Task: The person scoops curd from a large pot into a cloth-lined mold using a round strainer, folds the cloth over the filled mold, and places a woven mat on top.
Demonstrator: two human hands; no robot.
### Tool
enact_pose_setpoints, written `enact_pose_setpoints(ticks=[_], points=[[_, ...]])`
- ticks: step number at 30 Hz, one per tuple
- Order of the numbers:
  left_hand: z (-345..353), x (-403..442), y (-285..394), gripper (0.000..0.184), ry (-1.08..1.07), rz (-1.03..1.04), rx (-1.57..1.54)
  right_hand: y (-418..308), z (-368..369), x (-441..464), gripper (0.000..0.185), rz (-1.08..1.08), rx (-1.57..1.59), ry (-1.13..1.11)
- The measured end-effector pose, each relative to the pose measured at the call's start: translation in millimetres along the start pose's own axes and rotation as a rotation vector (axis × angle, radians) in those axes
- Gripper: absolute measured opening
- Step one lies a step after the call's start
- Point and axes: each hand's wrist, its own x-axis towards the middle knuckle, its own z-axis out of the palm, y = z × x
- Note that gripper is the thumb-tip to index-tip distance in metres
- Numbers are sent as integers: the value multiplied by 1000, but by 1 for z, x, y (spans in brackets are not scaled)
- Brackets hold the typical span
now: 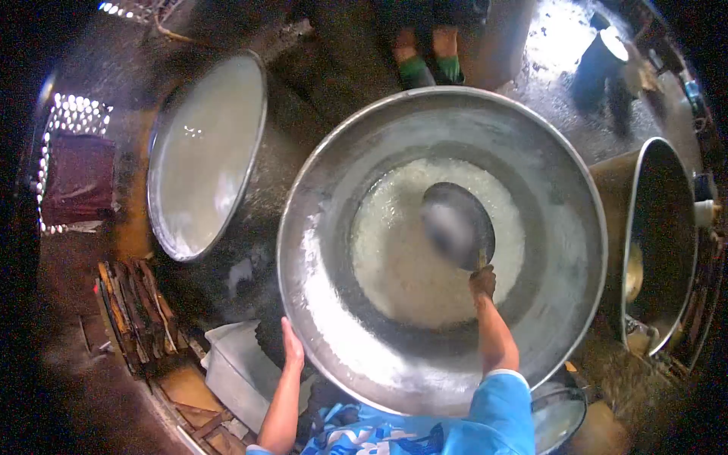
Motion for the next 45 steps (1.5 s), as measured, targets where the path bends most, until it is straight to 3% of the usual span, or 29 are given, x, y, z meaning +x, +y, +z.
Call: enact_pose_setpoints(ticks=[2, 5, 8, 11, 13, 16, 18, 21, 23, 26, 27, 30, 31, 33, 36, 37, 40, 41, 42, 44, 45], points=[[18, -6, 5, 67, 178, 20, -47, 2, 38, 34, 27, -87, -35, 142], [26, -8, 13, 68, 267, -19, -10, 3, 106, 55, 27, -147, 28, 165], [10, -5, -6, 68, 298, -68, -22, 4, 180, 46, 29, -156, -62, 73], [9, -8, -8, 69, 304, -65, -62, 7, 234, 30, 40, -77, 22, -260], [8, -8, -9, 69, 350, -59, -123, 12, 260, 18, 49, -381, 7, -227], [33, -16, 17, 69, 442, -119, 66, 6, 289, 14, 59, -371, 3, -382], [28, -14, 9, 68, 408, -107, -24, 26, 317, 15, 58, -717, -80, -198], [31, -10, 16, 66, 394, -72, 44, 43, 331, 27, 53, -541, 72, -647], [19, -13, 0, 66, 417, -69, 5, 34, 309, 25, 44, -451, 176, -817], [12, -9, -8, 64, 436, -108, 424, -6, 210, -2, 23, -257, 207, -986], [21, -8, 11, 65, 370, -20, 434, -24, 178, -10, 17, -179, 196, -1031], [35, -18, 50, 62, 324, -54, 371, 12, 155, -31, 16, -120, 580, -1088], [30, -17, 48, 62, 291, -61, 368, 16, 131, -35, 15, -159, 474, -1106], [17, -6, 11, 59, 261, 133, 263, -15, 56, -71, 13, -225, 261, -1124], [11, -2, -6, 50, 212, 141, 144, -24, -18, -97, 10, -179, 43, -947], [6, 6, -17, 48, 182, 210, 140, -55, -63, -128, 8, -47, 89, -915], [-33, -7, -16, 40, 103, 326, -100, -100, -149, -178, 7, -102, -187, -861], [-54, -10, -26, 36, 106, 402, -158, -129, -184, -224, 5, -148, -132, -892], [-85, -34, -12, 33, 99, 367, -227, -141, -202, -248, 5, -119, -111, -888], [-131, -29, -69, 27, 89, 208, -448, -167, -230, -285, 6, -66, -70, -891], [-162, -38, -89, 24, 128, 161, -510, -185, -233, -322, 8, -193, -317, -760]])
